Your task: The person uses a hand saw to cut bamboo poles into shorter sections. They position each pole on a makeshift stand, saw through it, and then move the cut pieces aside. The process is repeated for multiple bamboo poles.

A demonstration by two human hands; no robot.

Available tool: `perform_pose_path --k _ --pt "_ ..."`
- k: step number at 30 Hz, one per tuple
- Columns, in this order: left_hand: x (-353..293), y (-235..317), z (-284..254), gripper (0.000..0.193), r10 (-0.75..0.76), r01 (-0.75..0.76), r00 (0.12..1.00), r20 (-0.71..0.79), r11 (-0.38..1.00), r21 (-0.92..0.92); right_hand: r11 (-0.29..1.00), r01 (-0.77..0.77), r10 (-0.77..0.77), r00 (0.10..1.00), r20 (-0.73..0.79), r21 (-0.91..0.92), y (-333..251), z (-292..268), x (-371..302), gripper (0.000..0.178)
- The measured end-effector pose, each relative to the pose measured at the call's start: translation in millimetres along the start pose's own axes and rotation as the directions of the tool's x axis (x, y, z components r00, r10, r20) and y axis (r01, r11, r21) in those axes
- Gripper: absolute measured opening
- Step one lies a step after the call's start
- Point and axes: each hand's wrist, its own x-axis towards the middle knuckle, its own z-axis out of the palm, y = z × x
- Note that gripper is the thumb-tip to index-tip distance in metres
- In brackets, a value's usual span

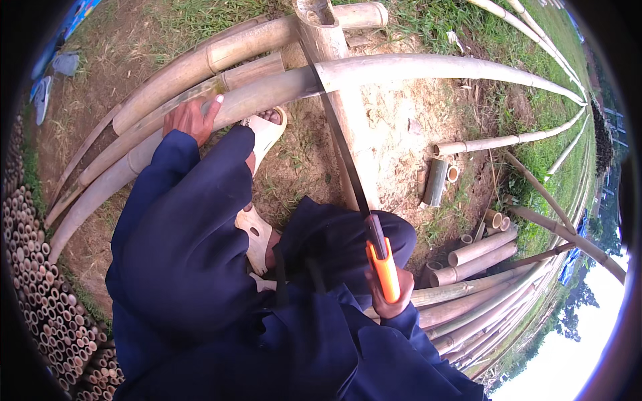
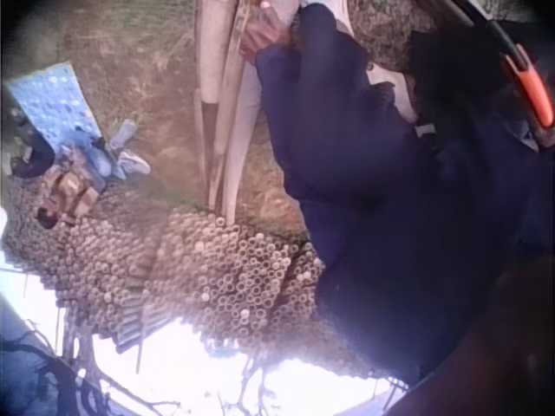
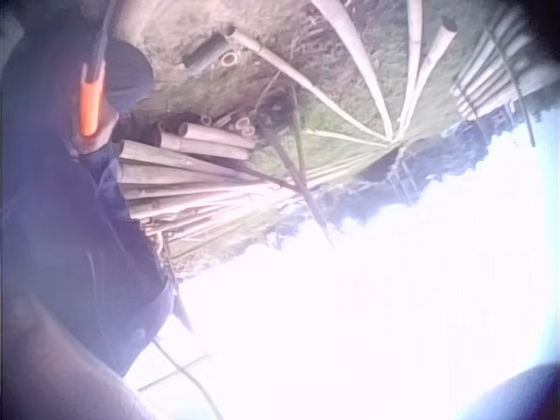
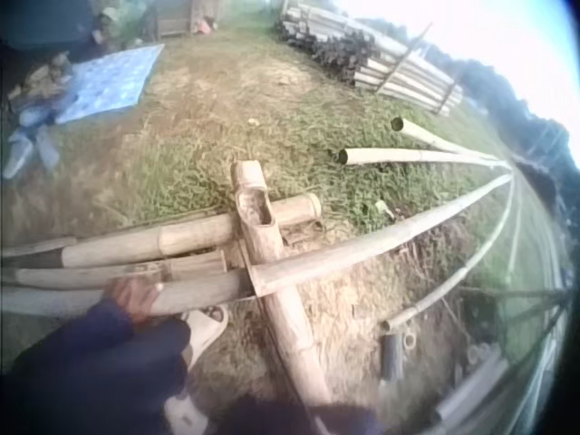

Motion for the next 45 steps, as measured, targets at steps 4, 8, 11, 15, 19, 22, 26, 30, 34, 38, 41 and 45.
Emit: perform_pose_path --k 4,8,11,15,19,22,26,30,34,38,41,45 --pt "-9.5 -9.2 -7.0 0.073 -0.034 0.035 0.999 -0.006 0.999 0.032 0.999 -0.002 0.0 0.998 0.057 0.036 6.5 19.1 59.6 0.023" --pt "-0.9 -17.4 2.9 0.072 -0.011 0.012 0.997 -0.082 1.0 0.013 0.984 0.128 -0.125 0.992 -0.036 0.125 -13.2 62.2 135.7 0.019" --pt "5.4 0.2 11.9 0.073 0.047 -0.048 0.998 -0.034 0.998 -0.044 1.0 0.013 -0.013 1.0 -0.027 0.013 -11.0 32.1 78.7 0.014" --pt "-6.5 -9.0 -6.8 0.075 0.0 0.002 0.997 -0.079 0.999 0.032 1.0 0.006 -0.006 1.0 -0.021 0.004 -22.6 -13.8 -21.2 0.038" --pt "3.5 -16.1 0.1 0.077 -0.013 0.013 0.999 -0.049 1.0 0.007 0.999 -0.044 0.046 0.998 0.054 -0.024 -17.9 23.7 96.4 0.013" --pt "13.4 -9.4 4.3 0.078 0.006 -0.005 0.999 -0.038 1.0 0.017 0.989 0.139 -0.137 0.99 -0.033 0.055 1.5 53.8 136.4 0.015" --pt "11.0 -3.2 9.6 0.079 0.006 -0.006 1.0 -0.022 1.0 -0.022 0.999 -0.007 0.007 1.0 0.0 0.035 -7.2 16.1 57.0 0.024" --pt "-9.5 -4.1 -6.7 0.081 -0.029 0.029 1.0 -0.005 0.999 0.028 1.0 0.03 -0.031 0.999 -0.025 -0.007 -19.1 0.3 -2.1 0.032" --pt "12.3 -14.4 2.0 0.079 -0.007 0.008 0.998 -0.058 1.0 0.012 0.979 0.204 -0.202 0.972 -0.118 0.001 5.0 50.7 124.4 0.013" --pt "8.7 -8.0 22.0 0.079 0.043 -0.043 0.999 -0.019 0.999 -0.021 0.997 0.053 -0.051 0.998 -0.027 0.055 5.4 44.0 102.9 0.013" --pt "11.6 -3.2 13.0 0.079 0.025 -0.025 1.0 -0.016 0.999 -0.027 0.999 0.034 -0.034 0.999 -0.007 0.02 1.1 11.9 26.5 0.033" --pt "2.2 -24.7 3.1 0.081 -0.032 0.032 0.999 0.016 0.999 -0.005 0.997 0.066 -0.066 0.998 0.004 0.038 4.2 6.6 26.3 0.031"
